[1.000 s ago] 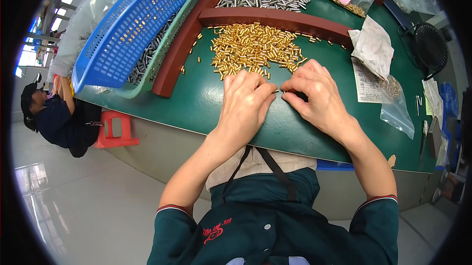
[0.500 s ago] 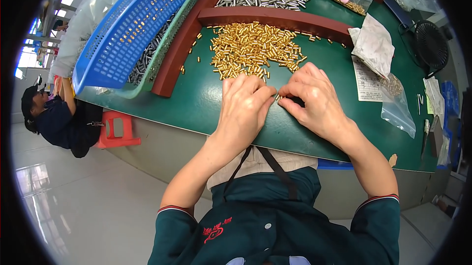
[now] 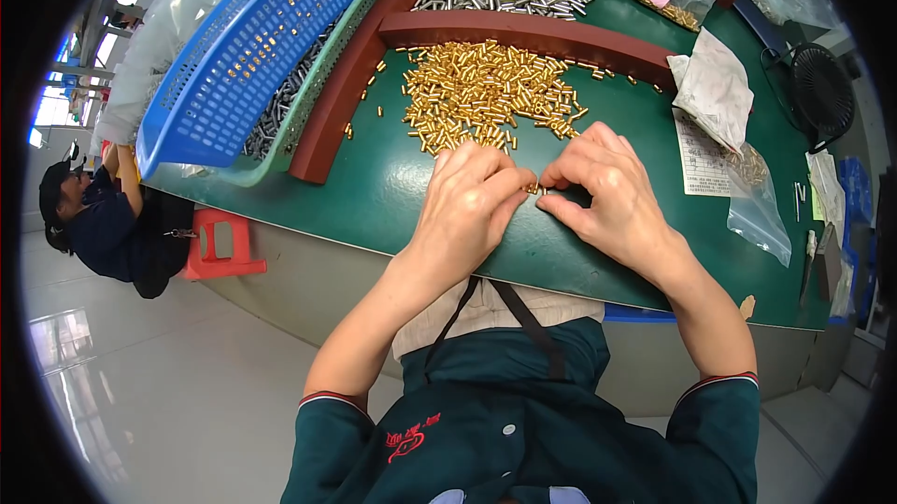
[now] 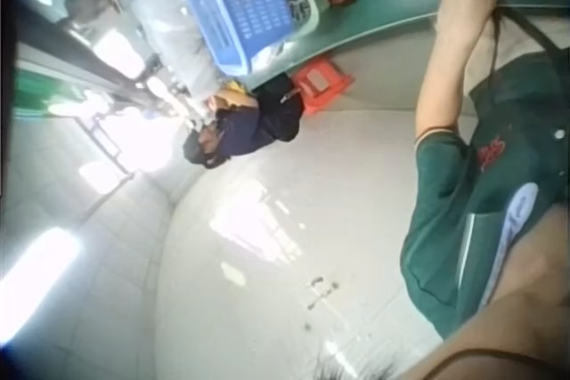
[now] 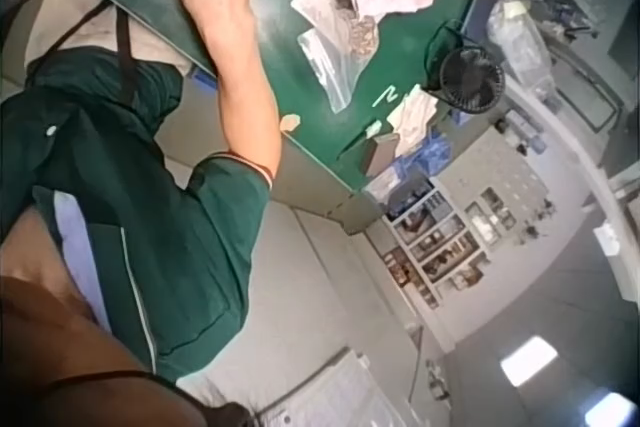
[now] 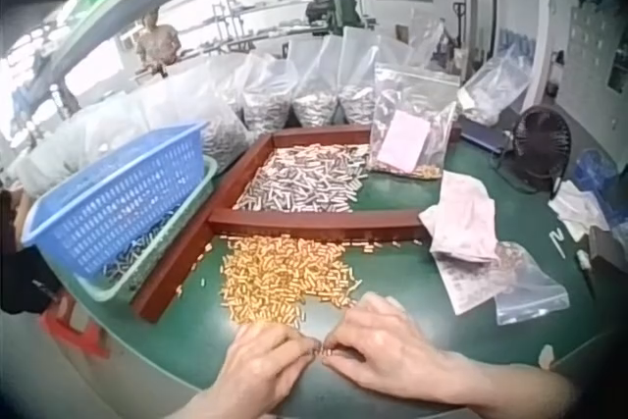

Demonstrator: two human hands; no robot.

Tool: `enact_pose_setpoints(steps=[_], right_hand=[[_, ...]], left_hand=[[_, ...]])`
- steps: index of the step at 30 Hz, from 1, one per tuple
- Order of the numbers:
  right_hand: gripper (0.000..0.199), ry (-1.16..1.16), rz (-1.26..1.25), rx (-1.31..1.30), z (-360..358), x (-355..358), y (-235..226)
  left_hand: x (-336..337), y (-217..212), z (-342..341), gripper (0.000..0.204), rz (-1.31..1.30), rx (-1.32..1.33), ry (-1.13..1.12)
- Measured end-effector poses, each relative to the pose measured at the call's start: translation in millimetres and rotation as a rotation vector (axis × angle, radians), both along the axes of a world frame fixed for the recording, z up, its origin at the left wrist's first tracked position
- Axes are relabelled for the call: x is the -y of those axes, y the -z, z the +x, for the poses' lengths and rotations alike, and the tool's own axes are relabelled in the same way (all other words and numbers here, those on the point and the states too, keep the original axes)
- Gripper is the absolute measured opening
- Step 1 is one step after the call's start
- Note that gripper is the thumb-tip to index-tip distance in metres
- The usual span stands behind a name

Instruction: Assembling small gold and silver metal hardware components by hand at a workstation.

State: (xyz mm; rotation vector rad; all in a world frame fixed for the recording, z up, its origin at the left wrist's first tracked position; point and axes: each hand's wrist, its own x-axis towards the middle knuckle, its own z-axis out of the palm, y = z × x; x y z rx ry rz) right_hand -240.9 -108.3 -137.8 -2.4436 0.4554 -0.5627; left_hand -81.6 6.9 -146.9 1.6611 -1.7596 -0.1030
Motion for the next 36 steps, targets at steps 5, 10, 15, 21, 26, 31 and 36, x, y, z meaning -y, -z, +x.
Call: enact_pose_setpoints(steps=[5, 10, 15, 21, 26, 31, 36], right_hand=[[0.013, -0.014, -0.097, 0.057, 2, 0, 8], [0.010, 0.004, -0.116, 0.101, 5, 4, 14], [0.010, 0.018, -0.126, 0.129, 6, 3, 15], [0.010, 0.019, -0.133, 0.103, 5, 4, 14], [0.009, 0.032, -0.110, 0.096, 6, 1, 13], [0.009, 0.032, -0.086, 0.101, 6, 0, 14], [0.008, 0.029, -0.082, 0.095, 6, 0, 14]], left_hand=[[4, 5, 1, 0.012, -0.035, 0.052, 0.026], [12, 6, 0, 0.011, -0.032, -0.004, 0.003], [10, 6, -4, 0.010, -0.030, -0.028, -0.020], [11, 10, -2, 0.009, -0.048, -0.019, -0.024], [8, 9, 0, 0.009, -0.023, -0.074, -0.023], [7, 6, 0, 0.012, 0.029, -0.101, -0.007], [4, 6, 1, 0.013, 0.028, -0.046, -0.003]])
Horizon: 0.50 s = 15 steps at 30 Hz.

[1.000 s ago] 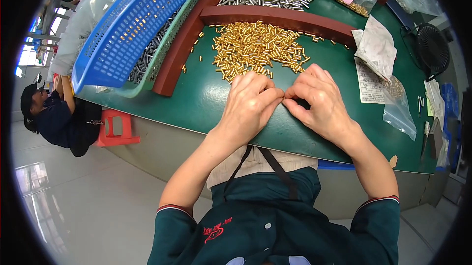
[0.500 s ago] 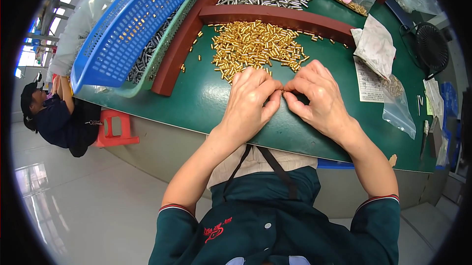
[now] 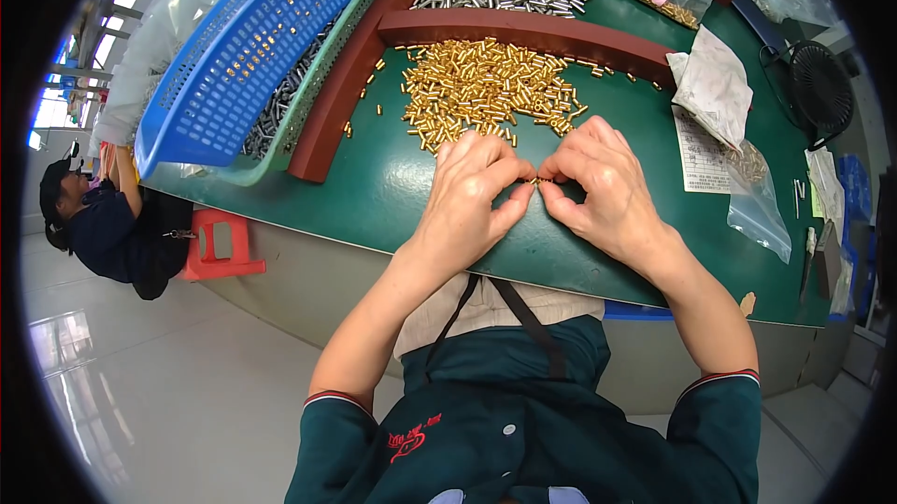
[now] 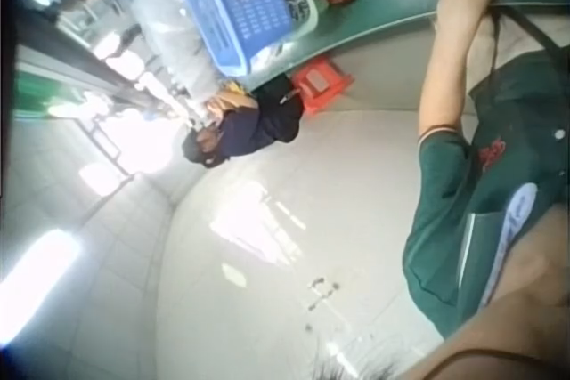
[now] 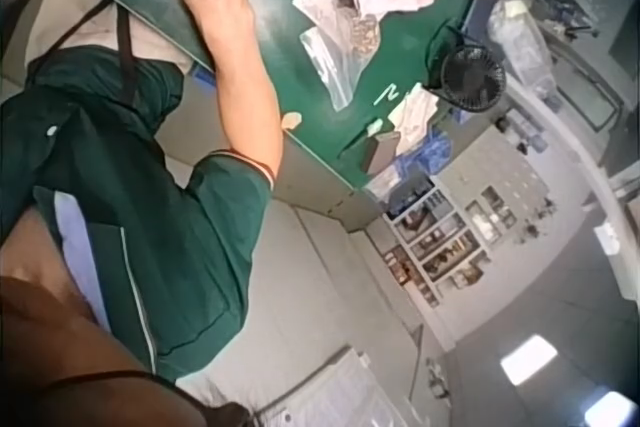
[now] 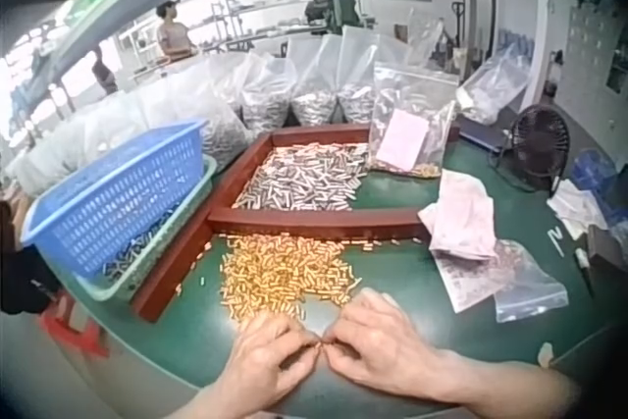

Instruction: Assembling small gold and silver metal hardware components by hand at a workstation.

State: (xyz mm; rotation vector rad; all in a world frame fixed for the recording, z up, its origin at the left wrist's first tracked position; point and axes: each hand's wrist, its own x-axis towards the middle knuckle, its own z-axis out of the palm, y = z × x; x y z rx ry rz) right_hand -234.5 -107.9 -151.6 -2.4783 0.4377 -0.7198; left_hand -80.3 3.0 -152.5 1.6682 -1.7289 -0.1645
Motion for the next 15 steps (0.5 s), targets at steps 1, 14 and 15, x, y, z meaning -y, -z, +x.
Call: enact_pose_setpoints(steps=[1, 14, 15], right_hand=[[0.008, 0.000, 0.000, 0.000, -0.3, 0.1, 0.2], [0.009, 0.007, 0.004, -0.003, -0.1, -0.5, 0.5], [0.009, 0.010, 0.004, -0.009, -0.1, -0.5, 0.5]], left_hand=[[0.7, 0.6, 0.3, 0.012, -0.015, 0.026, 0.006], [3.0, 0.1, 1.8, 0.014, -0.024, 0.049, 0.043], [2.0, -0.7, 1.7, 0.014, -0.014, 0.031, 0.044]])
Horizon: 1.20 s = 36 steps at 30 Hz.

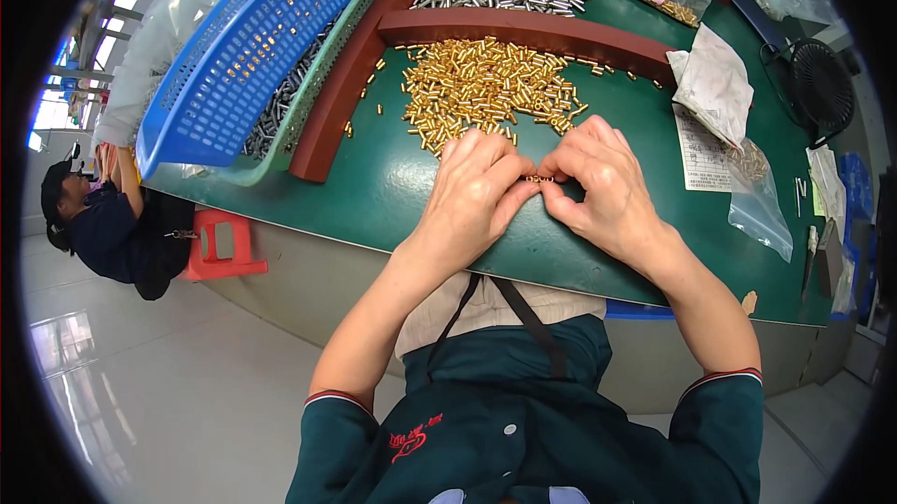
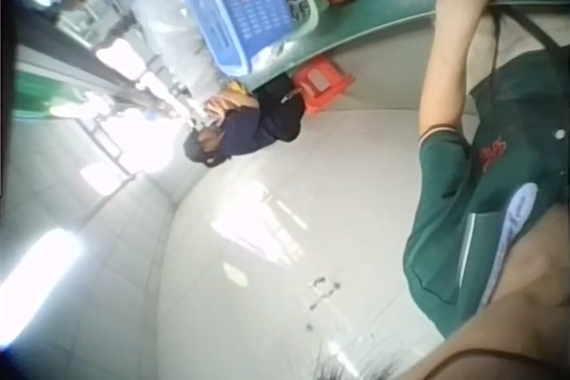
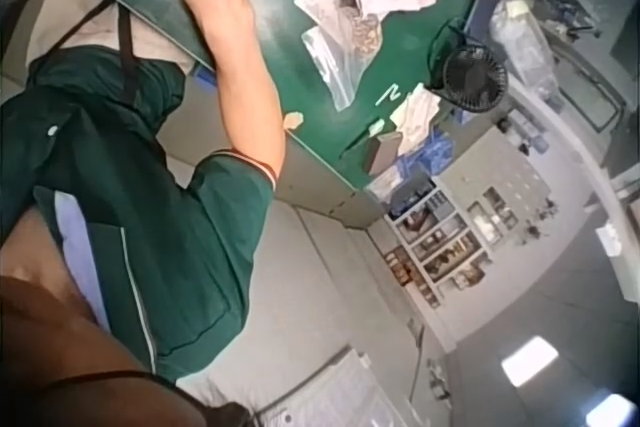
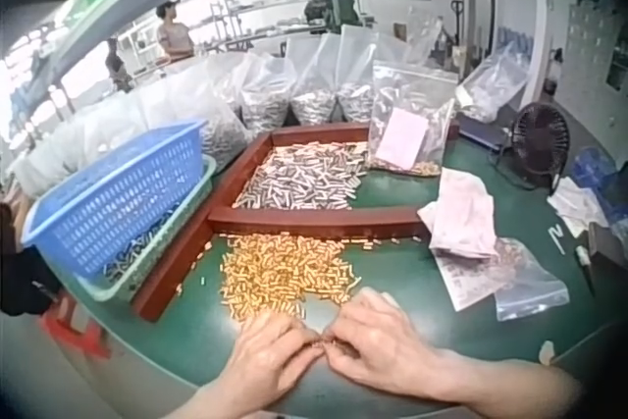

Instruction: Assembling small gold and silver metal hardware components by hand at a workstation.

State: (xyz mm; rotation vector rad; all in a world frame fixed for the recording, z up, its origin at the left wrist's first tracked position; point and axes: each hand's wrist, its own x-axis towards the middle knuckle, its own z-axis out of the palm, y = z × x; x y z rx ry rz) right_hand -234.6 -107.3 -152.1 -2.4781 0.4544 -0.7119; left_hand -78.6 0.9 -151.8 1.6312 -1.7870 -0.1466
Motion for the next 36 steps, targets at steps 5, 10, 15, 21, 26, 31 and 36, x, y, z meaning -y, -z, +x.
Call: enact_pose_setpoints(steps=[5, 10, 15, 21, 26, 31, 36], right_hand=[[0.010, 0.000, 0.011, 0.003, -1, 0, 1], [0.010, 0.007, 0.054, -0.005, -2, 2, -1], [0.010, 0.014, 0.075, -0.028, -1, 2, -4], [0.008, 0.005, 0.066, -0.007, -1, 3, -5], [0.006, 0.059, 0.508, 0.074, -1, 5, -16], [0.019, -0.163, 1.607, 0.304, -7, 15, -19], [0.020, -0.222, 1.953, 0.372, -7, 16, -12]], left_hand=[[0, 1, 0, 0.014, 0.004, -0.031, -0.003], [0, 3, -1, 0.014, -0.002, -0.049, -0.015], [1, 4, 0, 0.016, 0.001, -0.059, -0.012], [3, 1, -2, 0.013, -0.039, -0.005, -0.024], [2, -11, -6, 0.007, 0.046, -0.316, -0.041], [-2, -19, -4, 0.016, 0.496, -2.094, 0.319], [6, -18, -12, 0.018, 0.519, -2.264, 0.272]])
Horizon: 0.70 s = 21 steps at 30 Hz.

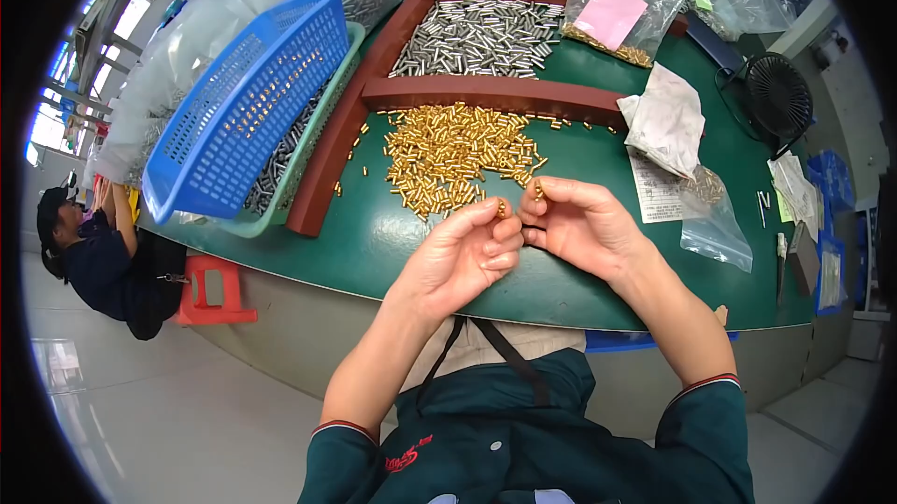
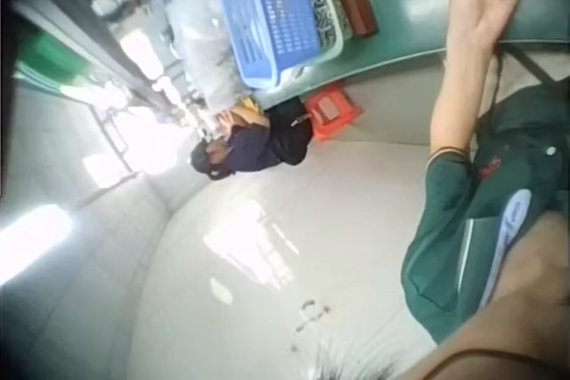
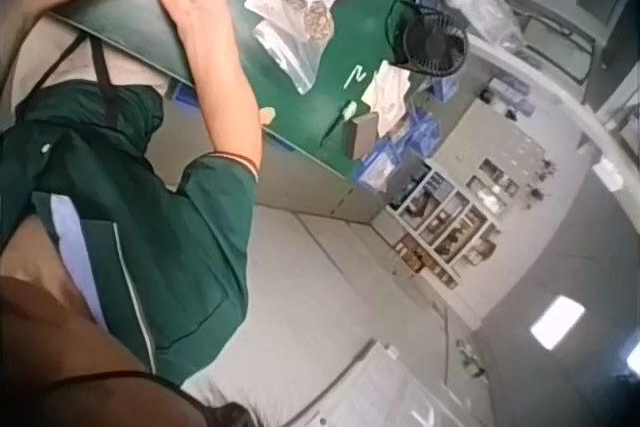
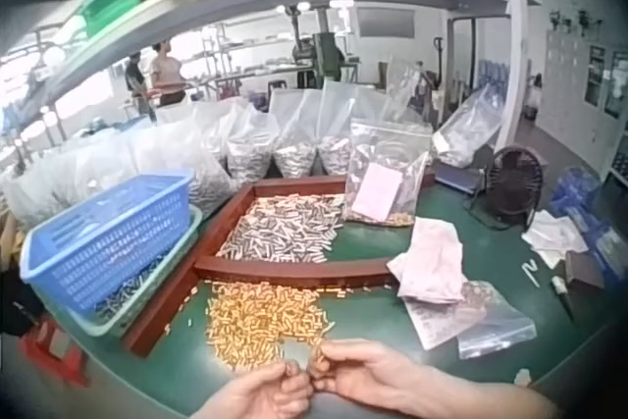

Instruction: Assembling small gold and silver metal hardware components by hand at a workstation.

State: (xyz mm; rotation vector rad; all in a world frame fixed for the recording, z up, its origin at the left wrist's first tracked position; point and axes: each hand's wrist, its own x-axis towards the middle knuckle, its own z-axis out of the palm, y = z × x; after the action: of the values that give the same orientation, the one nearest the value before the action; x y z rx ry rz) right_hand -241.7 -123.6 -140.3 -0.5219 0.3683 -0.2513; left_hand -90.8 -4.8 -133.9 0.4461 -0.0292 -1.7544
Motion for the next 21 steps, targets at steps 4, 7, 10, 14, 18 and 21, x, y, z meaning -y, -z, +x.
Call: enact_pose_setpoints(steps=[4, 7, 10, 14, 18, 21], right_hand=[[0.015, 0.056, 0.017, -0.017, -2, 3, 0], [0.012, 0.186, -0.370, -0.044, -2, -4, -9], [0.007, 0.311, -1.286, -0.053, 1, -10, -14], [0.007, 0.428, -1.397, -0.075, 3, -15, -18], [0.011, 0.568, -0.958, -0.316, -5, 1, -12], [0.011, 0.573, -0.946, -0.353, -6, 8, -9]], left_hand=[[3, 3, 0, 0.015, 0.028, 0.008, -0.011], [1, 7, 2, 0.018, -0.006, 0.033, 0.018], [-4, 2, -3, 0.026, 0.026, 0.134, 0.062], [-15, -10, -6, 0.022, 0.101, 0.166, 0.052], [-39, -58, 33, 0.019, -0.097, 0.763, -0.169], [-54, -110, 68, 0.021, -0.176, 1.798, -0.653]])
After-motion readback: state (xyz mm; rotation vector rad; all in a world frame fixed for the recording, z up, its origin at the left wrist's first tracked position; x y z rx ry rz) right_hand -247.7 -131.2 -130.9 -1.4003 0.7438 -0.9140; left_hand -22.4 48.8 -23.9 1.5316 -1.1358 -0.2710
